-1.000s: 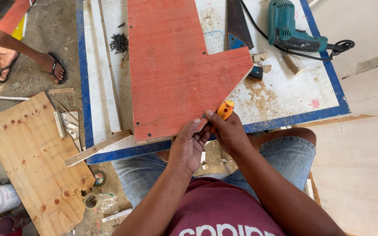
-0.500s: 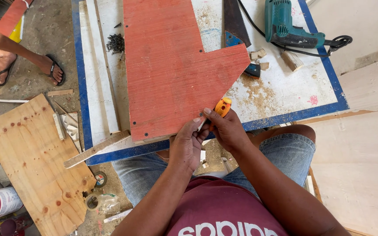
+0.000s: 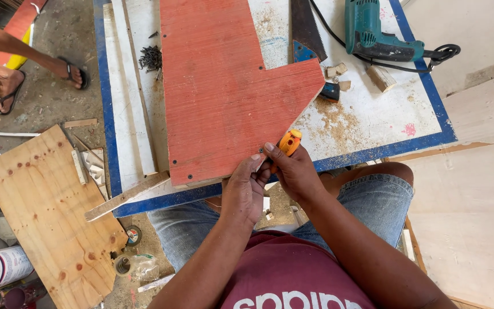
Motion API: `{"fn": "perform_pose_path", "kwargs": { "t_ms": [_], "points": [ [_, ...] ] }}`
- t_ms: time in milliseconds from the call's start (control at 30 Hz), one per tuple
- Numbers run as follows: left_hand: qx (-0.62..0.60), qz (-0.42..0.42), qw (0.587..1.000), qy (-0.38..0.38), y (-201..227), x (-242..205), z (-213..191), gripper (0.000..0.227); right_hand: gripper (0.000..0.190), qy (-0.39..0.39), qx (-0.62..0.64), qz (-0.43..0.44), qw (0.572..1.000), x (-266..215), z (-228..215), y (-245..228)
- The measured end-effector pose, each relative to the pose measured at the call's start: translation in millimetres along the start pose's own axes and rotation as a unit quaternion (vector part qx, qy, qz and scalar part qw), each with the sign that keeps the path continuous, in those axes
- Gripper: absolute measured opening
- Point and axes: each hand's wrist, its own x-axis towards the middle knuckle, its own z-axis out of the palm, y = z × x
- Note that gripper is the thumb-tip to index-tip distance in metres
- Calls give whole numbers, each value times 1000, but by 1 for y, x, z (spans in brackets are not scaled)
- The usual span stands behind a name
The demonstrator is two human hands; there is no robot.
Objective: The person aligns a red L-shaped wooden piece on a workbench and secures it with screws. They use a power drill to drive several screws into pre-drilled holes, then switch to a manual screwdriver to tighten additional screws. The person flips the piece over to access the other side and continues fastening screws.
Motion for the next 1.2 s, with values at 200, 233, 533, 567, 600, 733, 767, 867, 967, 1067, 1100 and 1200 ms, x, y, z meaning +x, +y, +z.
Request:
{"fn": "perform_pose_path", "kwargs": {
  "t_ms": [200, 233, 533, 567, 600, 733, 767, 867, 967, 1067, 1100, 1200],
  "points": [
    [18, -7, 1000, -5, 3, -5, 2, 35, 14, -3, -8, 0, 1000, 8, -14, 13],
    [18, -4, 1000, 2, 3, -5, 3, 37, 14, -4, -13, 5, 1000, 5, -12, 9],
    [23, -25, 999, 37, 5, -13, 7, 39, 15, 18, -16, 17, 1000, 1, -6, 6],
    [23, -34, 998, 45, 5, -13, 7, 37, 17, 27, -15, 14, 999, 3, -2, 6],
    [21, -33, 998, 46, 10, -21, 9, 37, 17, 25, -16, 15, 999, -2, 4, -1],
    [49, -87, 993, 58, 15, -23, -5, 43, 22, 77, -44, 74, 993, -9, 7, -8],
    [55, -85, 993, 58, 11, -15, -13, 41, 24, 88, -64, 89, 990, -6, 3, -6],
    [76, -82, 992, 50, 15, -21, -9, 42, 36, 100, -176, 134, 970, -6, 3, -22],
    [83, -83, 993, 34, 11, -15, -14, 43, 38, 88, -290, 127, 944, -9, -4, -36],
    [105, -96, 990, 27, 2, 2, -30, 42, 37, 110, -307, 116, 938, -11, 4, -53],
    [103, -96, 990, 28, 1, 2, -30, 42, 37, 109, -309, 117, 938, -10, 4, -53],
    [102, -95, 990, 31, 1, 1, -30, 44, 35, 114, -289, 128, 942, -6, -2, -44]
  ]
}}
